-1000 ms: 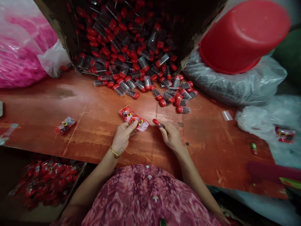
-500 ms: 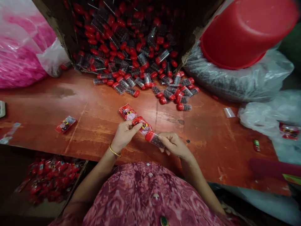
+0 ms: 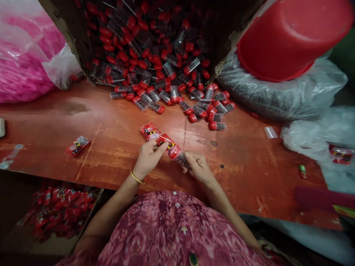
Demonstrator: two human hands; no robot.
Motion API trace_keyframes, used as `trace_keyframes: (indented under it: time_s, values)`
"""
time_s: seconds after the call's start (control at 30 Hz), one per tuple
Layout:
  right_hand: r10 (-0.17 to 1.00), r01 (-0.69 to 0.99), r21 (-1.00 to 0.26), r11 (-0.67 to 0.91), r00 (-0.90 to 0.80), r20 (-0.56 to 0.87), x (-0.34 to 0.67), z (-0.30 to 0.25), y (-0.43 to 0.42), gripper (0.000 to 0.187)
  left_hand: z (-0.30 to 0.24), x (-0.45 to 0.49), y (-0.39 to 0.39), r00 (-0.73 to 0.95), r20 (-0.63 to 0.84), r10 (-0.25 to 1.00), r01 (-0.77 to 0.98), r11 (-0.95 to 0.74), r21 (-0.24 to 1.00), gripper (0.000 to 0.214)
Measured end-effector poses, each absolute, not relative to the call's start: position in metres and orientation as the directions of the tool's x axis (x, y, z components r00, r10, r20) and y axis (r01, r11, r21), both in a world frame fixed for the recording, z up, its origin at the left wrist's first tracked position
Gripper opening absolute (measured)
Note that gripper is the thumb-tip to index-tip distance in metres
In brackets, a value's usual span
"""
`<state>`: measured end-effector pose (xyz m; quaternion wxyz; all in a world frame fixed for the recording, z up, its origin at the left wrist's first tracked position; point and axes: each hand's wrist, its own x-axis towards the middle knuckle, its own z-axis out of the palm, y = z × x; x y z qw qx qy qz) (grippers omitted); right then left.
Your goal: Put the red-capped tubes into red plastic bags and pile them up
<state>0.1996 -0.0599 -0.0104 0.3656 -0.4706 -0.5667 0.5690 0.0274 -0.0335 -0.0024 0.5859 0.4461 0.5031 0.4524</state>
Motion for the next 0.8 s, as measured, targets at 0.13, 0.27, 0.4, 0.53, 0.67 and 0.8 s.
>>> trace_keyframes:
  time_s: [0.13, 0.27, 0.4, 0.53, 0.67, 0.8]
  values:
    - [0.967, 0.114, -0.993, -0.03, -0.25, -0.058, 0.193, -0.016, -0.062, 0.051, -0.004, 0.035, -0.036, 0.053, -0.264, 0.963, -0.181, 0.269, 0.946, 0.028]
    - [0.994, 0.116, -0.993, 0.026, -0.11, 0.013, 0.185, -0.021, -0.063, 0.046, -0.008, 0.046, -0.037, 0.017, -0.332, 0.943, -0.347, 0.317, 0.883, 0.032]
    - [0.993, 0.08, -0.996, -0.049, -0.106, -0.058, 0.177, -0.023, -0.062, 0.046, -0.013, 0.054, -0.038, -0.071, -0.34, 0.938, -0.44, 0.276, 0.854, 0.032]
    - [0.991, 0.034, -0.993, -0.115, -0.067, -0.117, 0.169, -0.022, -0.063, 0.044, -0.017, 0.059, -0.04, -0.093, -0.334, 0.938, -0.48, 0.252, 0.84, 0.031]
    - [0.999, 0.162, -0.987, 0.023, 0.04, 0.03, 0.162, -0.022, -0.064, 0.041, -0.014, 0.06, -0.037, -0.038, -0.328, 0.944, -0.536, 0.258, 0.804, 0.031]
    - [0.989, 0.269, -0.959, 0.091, 0.09, 0.12, 0.158, -0.023, -0.065, 0.034, -0.011, 0.062, -0.032, -0.011, -0.298, 0.954, -0.547, 0.244, 0.801, 0.033]
